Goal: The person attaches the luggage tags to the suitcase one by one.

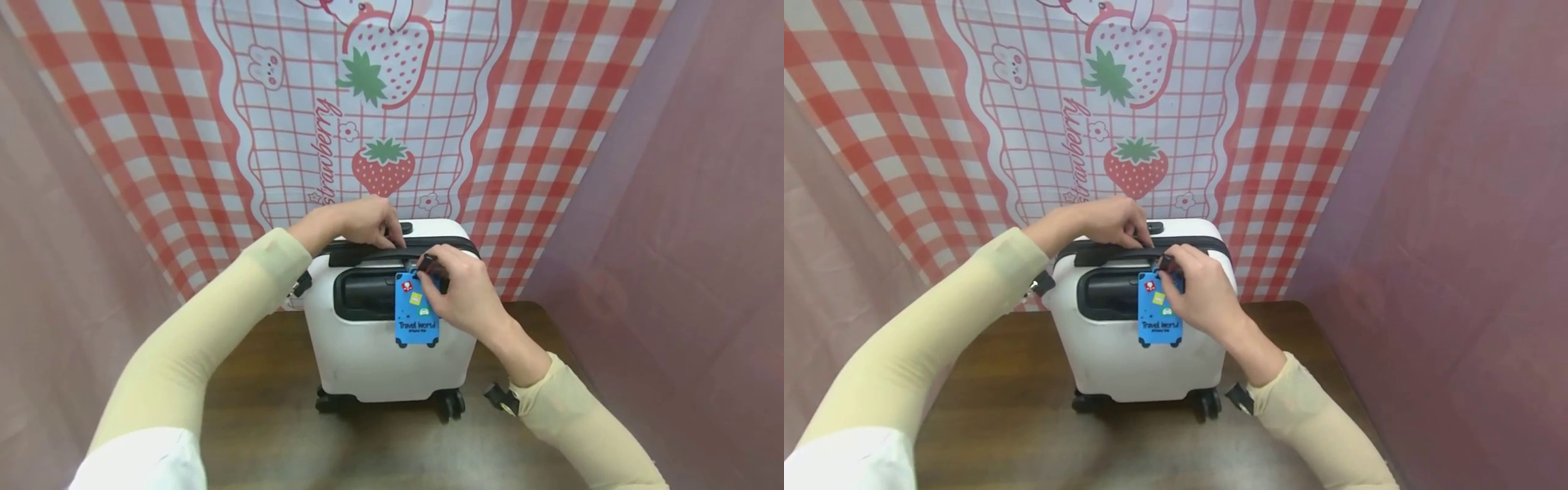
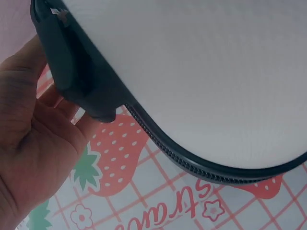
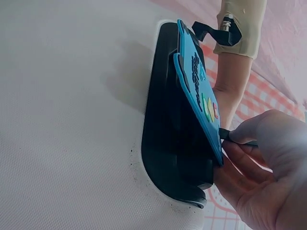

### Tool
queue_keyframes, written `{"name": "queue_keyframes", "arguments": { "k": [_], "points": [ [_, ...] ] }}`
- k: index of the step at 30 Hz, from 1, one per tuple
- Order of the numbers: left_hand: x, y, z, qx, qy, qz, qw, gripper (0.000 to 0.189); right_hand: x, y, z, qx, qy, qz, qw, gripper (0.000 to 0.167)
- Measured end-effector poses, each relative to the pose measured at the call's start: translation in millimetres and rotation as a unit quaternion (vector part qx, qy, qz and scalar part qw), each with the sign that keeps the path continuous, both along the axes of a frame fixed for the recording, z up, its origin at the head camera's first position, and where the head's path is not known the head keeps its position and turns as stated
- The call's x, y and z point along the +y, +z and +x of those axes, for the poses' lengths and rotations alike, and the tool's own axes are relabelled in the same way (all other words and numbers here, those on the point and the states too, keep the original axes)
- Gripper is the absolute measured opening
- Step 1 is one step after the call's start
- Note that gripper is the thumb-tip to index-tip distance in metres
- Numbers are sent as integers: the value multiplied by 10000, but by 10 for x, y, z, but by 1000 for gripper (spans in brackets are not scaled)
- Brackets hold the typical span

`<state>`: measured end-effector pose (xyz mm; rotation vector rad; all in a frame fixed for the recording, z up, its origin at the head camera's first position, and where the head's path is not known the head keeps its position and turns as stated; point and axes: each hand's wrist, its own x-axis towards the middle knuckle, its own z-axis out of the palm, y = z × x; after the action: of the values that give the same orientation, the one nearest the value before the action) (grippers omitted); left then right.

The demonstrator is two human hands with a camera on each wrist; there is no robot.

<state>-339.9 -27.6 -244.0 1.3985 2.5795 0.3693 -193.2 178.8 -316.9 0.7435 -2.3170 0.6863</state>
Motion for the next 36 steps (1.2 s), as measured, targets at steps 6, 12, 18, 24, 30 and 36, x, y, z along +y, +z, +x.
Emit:
{"name": "queue_keyframes", "arguments": {
  "k": [6, 12, 18, 24, 30, 36],
  "points": [
    [39, 4, 4, -45, 108, -20, 9999, 3, 10, -15, 11, 38, 82, -20, 10000, 23],
    [49, 68, 32, 57, 179, -206, 9996, 5, 11, -12, 20, 64, 63, 103, 9999, 19],
    [69, 127, 82, 325, 333, -398, 9981, 4, 23, 11, 13, 110, 101, 69, 9999, 17],
    [75, 177, 133, 258, 547, -526, 9968, 5, 30, 40, -42, 107, 189, -47, 9998, 18],
    [80, 247, 212, 257, 514, -572, 9967, 7, 37, 87, -111, 37, 58, -159, 9998, 27],
    [59, 299, 282, 242, 448, -469, 9976, 7, 22, 142, -195, -16, 157, -172, 9997, 26]
  ]
}}
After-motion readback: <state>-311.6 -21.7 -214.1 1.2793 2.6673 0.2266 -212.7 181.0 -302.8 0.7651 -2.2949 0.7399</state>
